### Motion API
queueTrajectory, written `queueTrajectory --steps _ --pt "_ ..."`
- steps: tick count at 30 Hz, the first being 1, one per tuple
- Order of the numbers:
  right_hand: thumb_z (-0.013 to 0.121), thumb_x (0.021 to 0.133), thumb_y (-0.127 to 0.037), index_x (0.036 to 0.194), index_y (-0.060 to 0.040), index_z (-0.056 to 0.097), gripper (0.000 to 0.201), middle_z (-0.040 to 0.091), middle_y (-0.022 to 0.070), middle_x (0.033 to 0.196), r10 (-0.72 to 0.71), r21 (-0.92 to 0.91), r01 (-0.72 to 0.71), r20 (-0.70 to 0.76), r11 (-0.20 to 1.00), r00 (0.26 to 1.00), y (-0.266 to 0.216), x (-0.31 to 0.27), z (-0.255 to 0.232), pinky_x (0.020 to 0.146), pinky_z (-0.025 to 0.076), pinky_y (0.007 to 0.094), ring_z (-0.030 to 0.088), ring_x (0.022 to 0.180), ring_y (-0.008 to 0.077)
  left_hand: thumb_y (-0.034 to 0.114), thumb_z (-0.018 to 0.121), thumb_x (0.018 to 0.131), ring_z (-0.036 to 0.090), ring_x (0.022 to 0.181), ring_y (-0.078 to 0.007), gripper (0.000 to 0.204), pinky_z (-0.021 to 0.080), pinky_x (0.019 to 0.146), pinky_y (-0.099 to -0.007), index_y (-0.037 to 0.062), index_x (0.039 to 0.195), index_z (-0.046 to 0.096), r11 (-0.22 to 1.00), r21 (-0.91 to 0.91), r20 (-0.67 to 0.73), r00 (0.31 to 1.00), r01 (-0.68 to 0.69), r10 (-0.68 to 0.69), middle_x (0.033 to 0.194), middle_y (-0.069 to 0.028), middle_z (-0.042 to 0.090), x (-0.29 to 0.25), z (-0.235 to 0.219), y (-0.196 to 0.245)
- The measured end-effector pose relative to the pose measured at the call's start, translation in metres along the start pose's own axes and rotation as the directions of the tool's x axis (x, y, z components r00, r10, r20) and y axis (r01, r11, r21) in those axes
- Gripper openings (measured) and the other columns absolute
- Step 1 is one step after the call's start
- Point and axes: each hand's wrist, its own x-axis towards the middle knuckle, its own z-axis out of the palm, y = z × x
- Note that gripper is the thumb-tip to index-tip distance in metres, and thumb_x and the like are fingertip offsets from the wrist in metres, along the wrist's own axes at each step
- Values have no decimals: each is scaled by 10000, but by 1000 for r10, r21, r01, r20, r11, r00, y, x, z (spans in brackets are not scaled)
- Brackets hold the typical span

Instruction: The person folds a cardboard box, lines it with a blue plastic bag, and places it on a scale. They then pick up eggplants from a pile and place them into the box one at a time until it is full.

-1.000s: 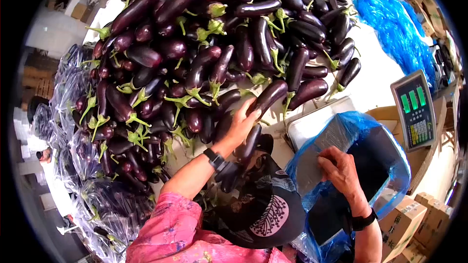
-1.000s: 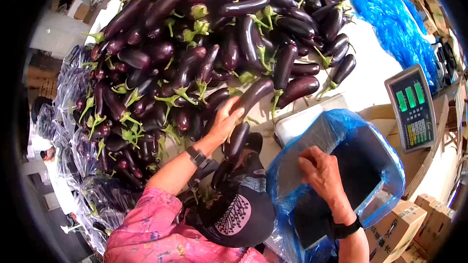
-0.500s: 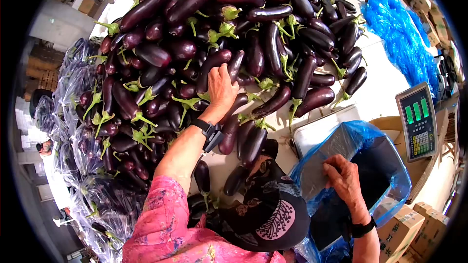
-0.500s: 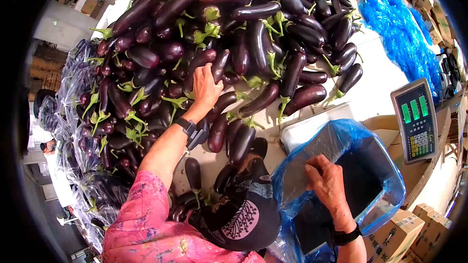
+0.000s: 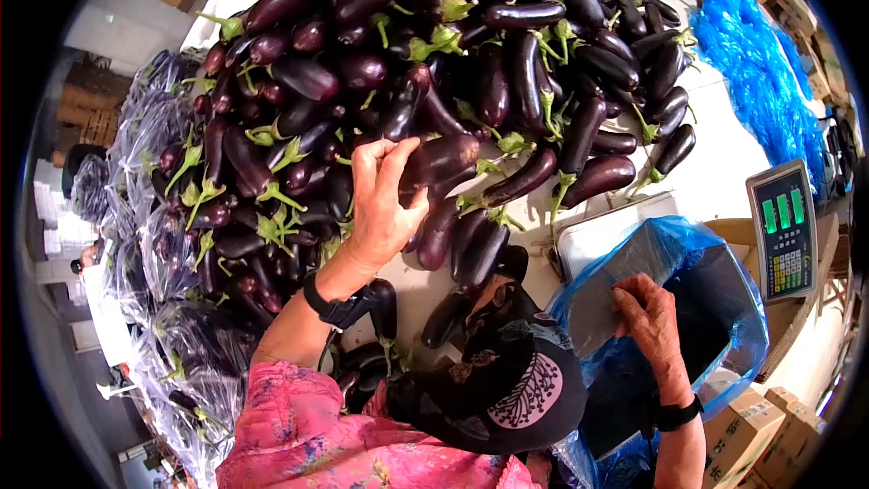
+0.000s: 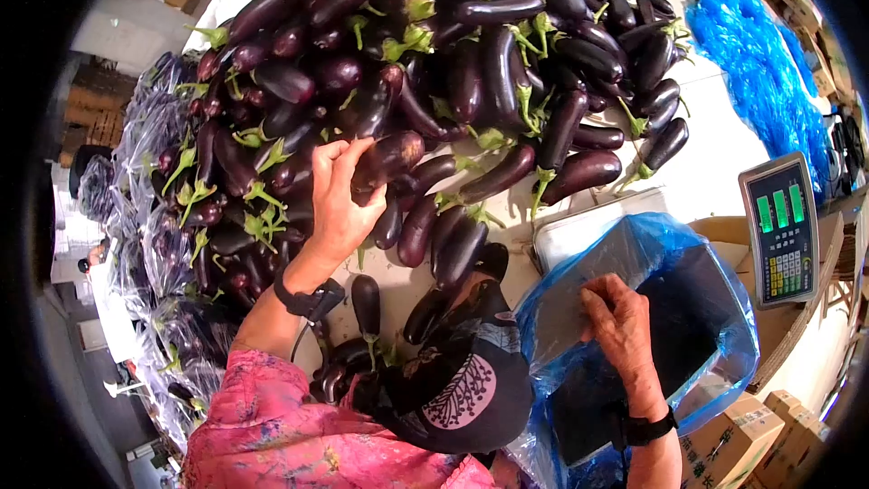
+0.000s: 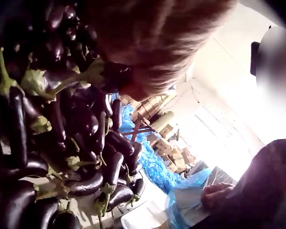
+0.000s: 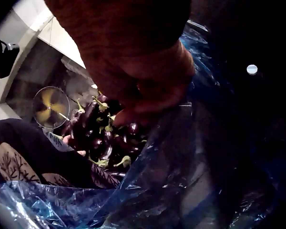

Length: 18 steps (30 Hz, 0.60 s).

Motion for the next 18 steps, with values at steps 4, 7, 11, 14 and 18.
queueTrajectory --steps 4,7,11,14,18 --pt "598 954 -82 981 58 646 151 670 95 740 -27 -38 27 0 999 1000 2 -1 2 501 495 272 631 526 151 -90 770 620 552 1129 -357 701 483 958 -426 47 1273 552 997 -1 -9 997 -76 76 1239 -168 534 2 -30 13" --pt "590 955 -82 977 56 647 150 668 97 742 -50 -42 49 -31 998 998 3 -3 4 500 495 270 630 526 150 -91 759 623 579 1122 -363 688 491 956 -426 24 1261 530 990 -52 47 990 -129 132 1248 -177 578 -2 -47 16" --pt "596 954 -83 968 53 644 145 652 86 724 -34 -45 32 -46 998 998 4 -5 5 497 493 265 626 529 144 -72 762 630 577 1117 -368 698 488 959 -433 35 1274 514 985 -143 122 986 -96 114 1233 -178 578 -13 -58 20" --pt "600 958 -88 964 46 643 141 641 69 728 -51 -34 50 -51 998 997 4 -3 6 489 483 259 605 528 127 -64 767 631 578 1115 -370 694 486 963 -428 37 1271 518 991 -135 218 975 -16 45 1218 -174 581 -31 -66 15" --pt "588 986 -117 988 19 641 145 618 52 771 -56 -28 54 -50 998 997 16 -5 6 484 448 235 544 521 97 43 743 702 603 1121 -344 619 474 1002 -407 15 1269 497 922 0 523 786 387 -330 1188 -195 603 -94 -89 -34"
